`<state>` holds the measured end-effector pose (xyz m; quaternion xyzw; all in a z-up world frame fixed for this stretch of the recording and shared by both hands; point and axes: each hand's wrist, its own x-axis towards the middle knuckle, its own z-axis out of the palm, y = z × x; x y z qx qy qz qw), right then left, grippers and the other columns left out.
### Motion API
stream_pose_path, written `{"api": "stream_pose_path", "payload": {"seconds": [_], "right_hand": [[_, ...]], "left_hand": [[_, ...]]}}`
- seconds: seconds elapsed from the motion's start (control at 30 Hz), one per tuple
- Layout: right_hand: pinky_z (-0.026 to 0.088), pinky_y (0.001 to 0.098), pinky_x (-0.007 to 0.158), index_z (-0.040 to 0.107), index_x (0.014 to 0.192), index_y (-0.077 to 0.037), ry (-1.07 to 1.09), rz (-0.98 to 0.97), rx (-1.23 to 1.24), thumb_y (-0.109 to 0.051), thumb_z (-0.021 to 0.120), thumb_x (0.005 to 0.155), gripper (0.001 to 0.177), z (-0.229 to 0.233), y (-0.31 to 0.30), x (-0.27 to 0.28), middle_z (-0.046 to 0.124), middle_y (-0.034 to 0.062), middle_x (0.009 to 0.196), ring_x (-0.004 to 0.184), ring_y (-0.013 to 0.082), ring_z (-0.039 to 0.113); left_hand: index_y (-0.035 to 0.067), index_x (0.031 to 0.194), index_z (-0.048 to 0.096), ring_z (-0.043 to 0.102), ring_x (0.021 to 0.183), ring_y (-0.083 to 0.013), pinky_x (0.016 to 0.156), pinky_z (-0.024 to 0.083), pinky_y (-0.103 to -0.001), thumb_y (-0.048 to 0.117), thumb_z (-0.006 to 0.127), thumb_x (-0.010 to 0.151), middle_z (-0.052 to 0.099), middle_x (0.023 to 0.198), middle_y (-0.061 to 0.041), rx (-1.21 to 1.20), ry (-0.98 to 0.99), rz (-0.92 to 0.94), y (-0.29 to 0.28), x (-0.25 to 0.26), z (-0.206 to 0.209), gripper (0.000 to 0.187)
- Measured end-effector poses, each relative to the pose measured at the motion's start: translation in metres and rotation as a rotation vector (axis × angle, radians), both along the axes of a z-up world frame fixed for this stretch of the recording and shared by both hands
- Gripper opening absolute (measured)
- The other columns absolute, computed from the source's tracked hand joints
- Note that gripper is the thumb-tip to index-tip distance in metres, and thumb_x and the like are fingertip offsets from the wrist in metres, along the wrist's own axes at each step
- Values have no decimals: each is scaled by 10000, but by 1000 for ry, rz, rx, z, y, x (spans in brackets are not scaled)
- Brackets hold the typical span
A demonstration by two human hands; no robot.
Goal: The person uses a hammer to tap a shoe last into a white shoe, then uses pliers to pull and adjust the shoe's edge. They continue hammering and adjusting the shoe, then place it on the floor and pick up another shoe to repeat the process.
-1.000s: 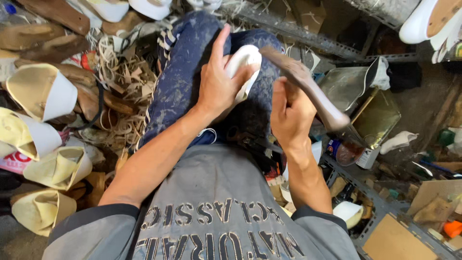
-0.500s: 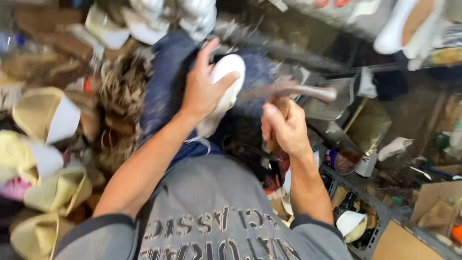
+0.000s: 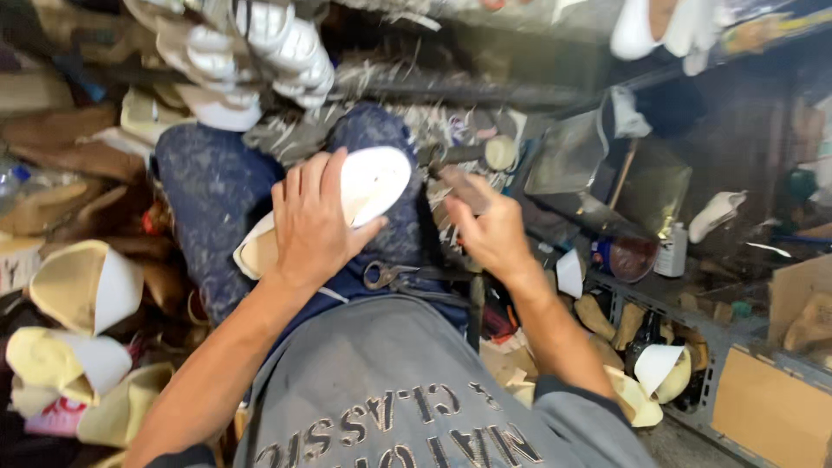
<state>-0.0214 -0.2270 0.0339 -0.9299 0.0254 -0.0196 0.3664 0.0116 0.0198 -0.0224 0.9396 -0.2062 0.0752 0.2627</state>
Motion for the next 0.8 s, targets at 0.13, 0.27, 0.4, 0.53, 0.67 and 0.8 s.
{"api": "stream_pose_path", "payload": {"seconds": [0.13,0.27,0.4,0.53,0.67,0.8], "right_hand": [[539,458,849,682,1167,-76,-167,89,190,-221,637,972,247,43,5,10,691,175,1013,975,379,657],[476,429,337,429,1019,73,-618,-30,480,-494,470,1027,568,52,-3,2,464,220,522,358,368,519],[520,399,472,530,1082,-17,-371,134,266,-357,513,1034,344,66,25,50,551,147,633,495,320,586],[501,346,587,596,1149,-22,-141,282,70,-142,509,1084,162,58,30,41,601,151,1017,610,217,592],[449,441,478,575,997,73,-47,228,-87,-211,447,1135,341,30,40,27,575,127,653,558,325,611],[555,333,612,678,873,-143,9,80,40,-255,548,1077,267,6,6,7,586,1,466,542,231,675]], "left_hand": [[8,1437,536,569,1150,-321,878,428,-442,539,938,615,589,1311,-148,13,-65,55,-4,-2,-2,1058],[4,1453,516,546,1197,-295,916,397,-413,561,962,677,591,1341,-152,103,-93,61,-10,0,3,1054],[-17,1433,531,564,1190,-333,908,418,-460,535,868,788,591,1342,-181,18,-111,86,-15,-3,0,913],[1,1403,569,589,1163,-314,901,428,-442,599,589,875,622,1330,-146,87,-130,109,-14,-5,-3,798],[-18,1433,535,569,1217,-336,937,406,-465,492,831,832,592,1366,-181,14,-146,79,-15,-6,-8,842],[-2,1409,561,571,1167,-336,912,409,-476,447,983,542,608,1316,-167,-10,-121,72,-8,-4,-3,1064]]}}
